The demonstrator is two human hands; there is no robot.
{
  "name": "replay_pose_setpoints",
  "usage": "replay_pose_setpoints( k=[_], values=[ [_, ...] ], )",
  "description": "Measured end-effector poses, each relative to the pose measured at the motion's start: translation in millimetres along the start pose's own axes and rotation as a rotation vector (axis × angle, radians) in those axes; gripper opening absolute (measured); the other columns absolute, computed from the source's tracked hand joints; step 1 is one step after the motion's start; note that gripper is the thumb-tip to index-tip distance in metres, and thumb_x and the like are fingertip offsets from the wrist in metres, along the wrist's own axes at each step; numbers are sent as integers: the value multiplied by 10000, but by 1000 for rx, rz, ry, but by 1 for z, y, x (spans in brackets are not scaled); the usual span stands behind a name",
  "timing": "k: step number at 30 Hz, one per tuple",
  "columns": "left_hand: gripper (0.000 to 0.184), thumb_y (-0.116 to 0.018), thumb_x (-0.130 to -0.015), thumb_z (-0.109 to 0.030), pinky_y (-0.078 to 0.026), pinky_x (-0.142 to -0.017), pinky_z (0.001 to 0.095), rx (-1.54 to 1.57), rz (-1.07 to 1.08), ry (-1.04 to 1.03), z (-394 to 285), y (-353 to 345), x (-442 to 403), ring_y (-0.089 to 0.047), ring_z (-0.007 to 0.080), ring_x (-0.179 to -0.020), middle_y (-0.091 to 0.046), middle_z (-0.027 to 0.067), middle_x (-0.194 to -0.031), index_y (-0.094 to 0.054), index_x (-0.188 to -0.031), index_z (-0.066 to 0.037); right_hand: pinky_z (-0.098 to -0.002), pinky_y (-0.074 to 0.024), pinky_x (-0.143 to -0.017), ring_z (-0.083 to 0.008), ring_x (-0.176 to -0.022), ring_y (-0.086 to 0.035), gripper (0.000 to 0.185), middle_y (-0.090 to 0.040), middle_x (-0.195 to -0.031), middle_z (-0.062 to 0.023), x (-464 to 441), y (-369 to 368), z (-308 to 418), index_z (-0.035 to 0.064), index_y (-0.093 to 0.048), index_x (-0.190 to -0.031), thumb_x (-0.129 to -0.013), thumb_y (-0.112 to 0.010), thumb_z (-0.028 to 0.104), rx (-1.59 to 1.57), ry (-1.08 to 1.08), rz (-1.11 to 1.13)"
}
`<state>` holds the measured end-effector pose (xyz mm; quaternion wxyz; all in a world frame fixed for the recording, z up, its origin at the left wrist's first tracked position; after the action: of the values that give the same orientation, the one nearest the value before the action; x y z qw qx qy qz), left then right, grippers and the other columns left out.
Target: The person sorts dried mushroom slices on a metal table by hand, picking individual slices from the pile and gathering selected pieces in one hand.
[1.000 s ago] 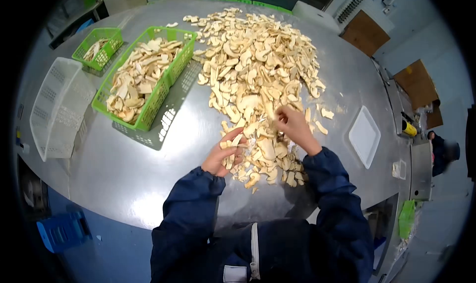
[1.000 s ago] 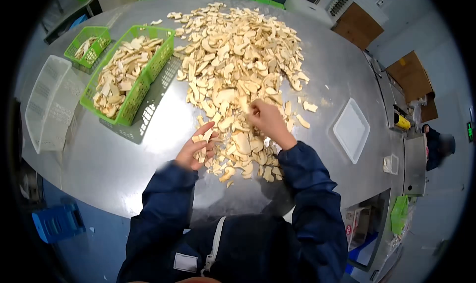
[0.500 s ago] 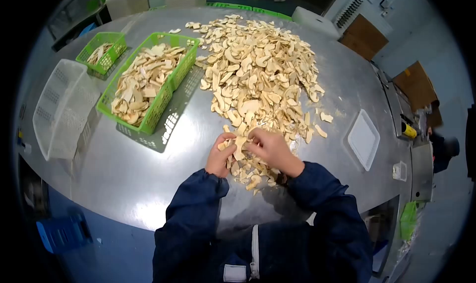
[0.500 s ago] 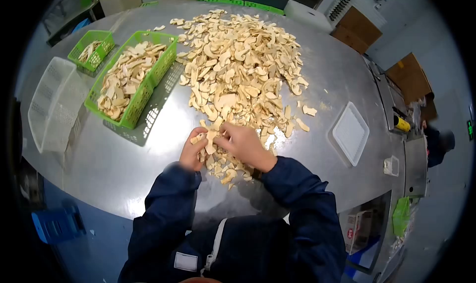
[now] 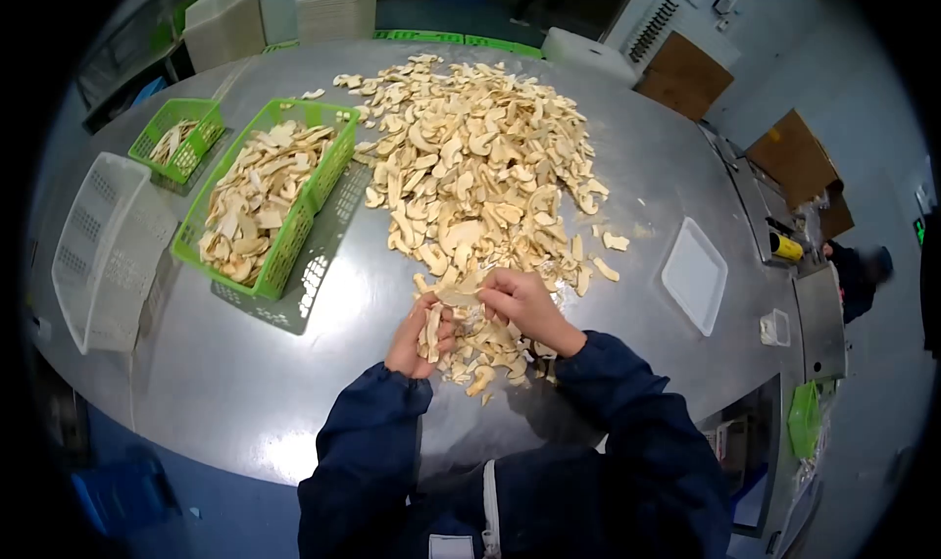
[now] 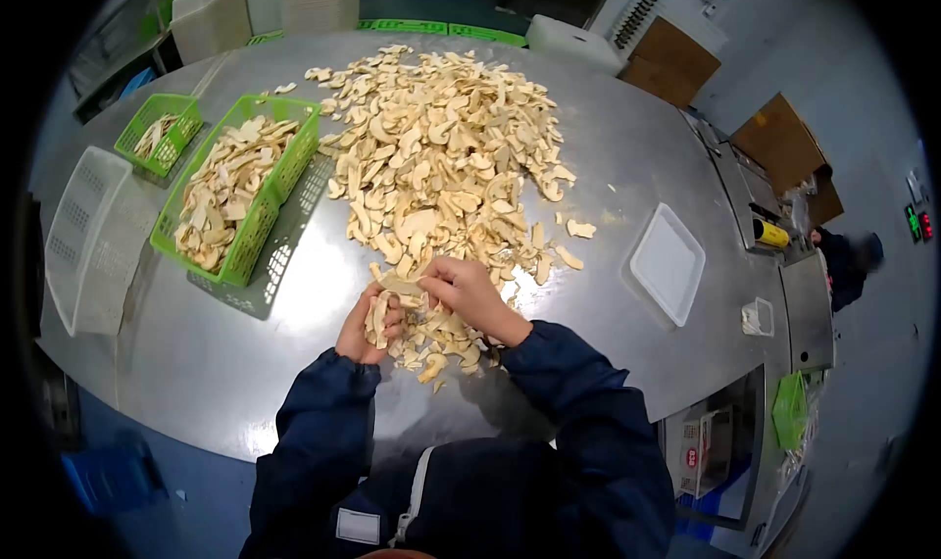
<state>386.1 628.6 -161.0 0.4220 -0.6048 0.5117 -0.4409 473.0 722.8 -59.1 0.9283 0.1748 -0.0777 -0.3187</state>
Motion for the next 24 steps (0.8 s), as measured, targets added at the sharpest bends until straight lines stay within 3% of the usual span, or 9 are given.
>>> replay_pose_setpoints(
  k=[1,5,8,15,24],
  values=[
    [313,-510,-930,-228,-402,-564,220,-124,46,-62,-7,-4,1,-482,96,-735,-527,29,-935,-439,-1197,-82,-199,-369,-422,-47,-463,-490,157,-574,-582,-16,3,-3,-5,11,-571,-745,-868,-566,108,-61,-64,7],
    [333,-610,-836,-81,-408,-585,208,-334,19,-108,-10,-8,4,-524,91,-805,-534,12,-972,-483,-1144,-82,-195,-349,-420,-42,-445,-458,150,-562,-581,-9,21,-34,-26,22,-565,-784,-890,-551,126,-257,-160,124],
    [285,-590,-825,-48,-408,-581,210,-401,-22,-68,-5,0,2,-528,95,-795,-536,18,-966,-510,-1097,-81,-193,-344,-422,-38,-444,-446,145,-568,-599,-4,30,-39,-33,30,-564,-804,-899,-546,138,-306,-173,129],
    [336,-567,-821,-34,-414,-600,193,-510,-52,-7,0,-6,6,-541,89,-764,-575,28,-945,-506,-1151,-51,-183,-352,-477,-31,-513,-461,92,-580,-645,-8,52,-49,-44,24,-582,-862,-872,-520,92,-490,-262,142],
    [317,-538,-820,-34,-403,-565,196,-559,-1,48,8,-6,7,-536,89,-732,-564,28,-882,-505,-1135,-36,-186,-304,-449,-24,-478,-408,71,-512,-576,26,57,-48,-47,25,-559,-795,-829,-501,48,-545,-253,95]
  ],
)
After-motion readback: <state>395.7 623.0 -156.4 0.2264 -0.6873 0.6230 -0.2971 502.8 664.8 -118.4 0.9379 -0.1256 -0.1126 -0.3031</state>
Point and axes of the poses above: each hand's wrist, its own x-axis away from the middle knuckle, its own y-axis out of the back of the hand, z = x × y, the point moved 8 cm from there along -x, towards the middle knuckle
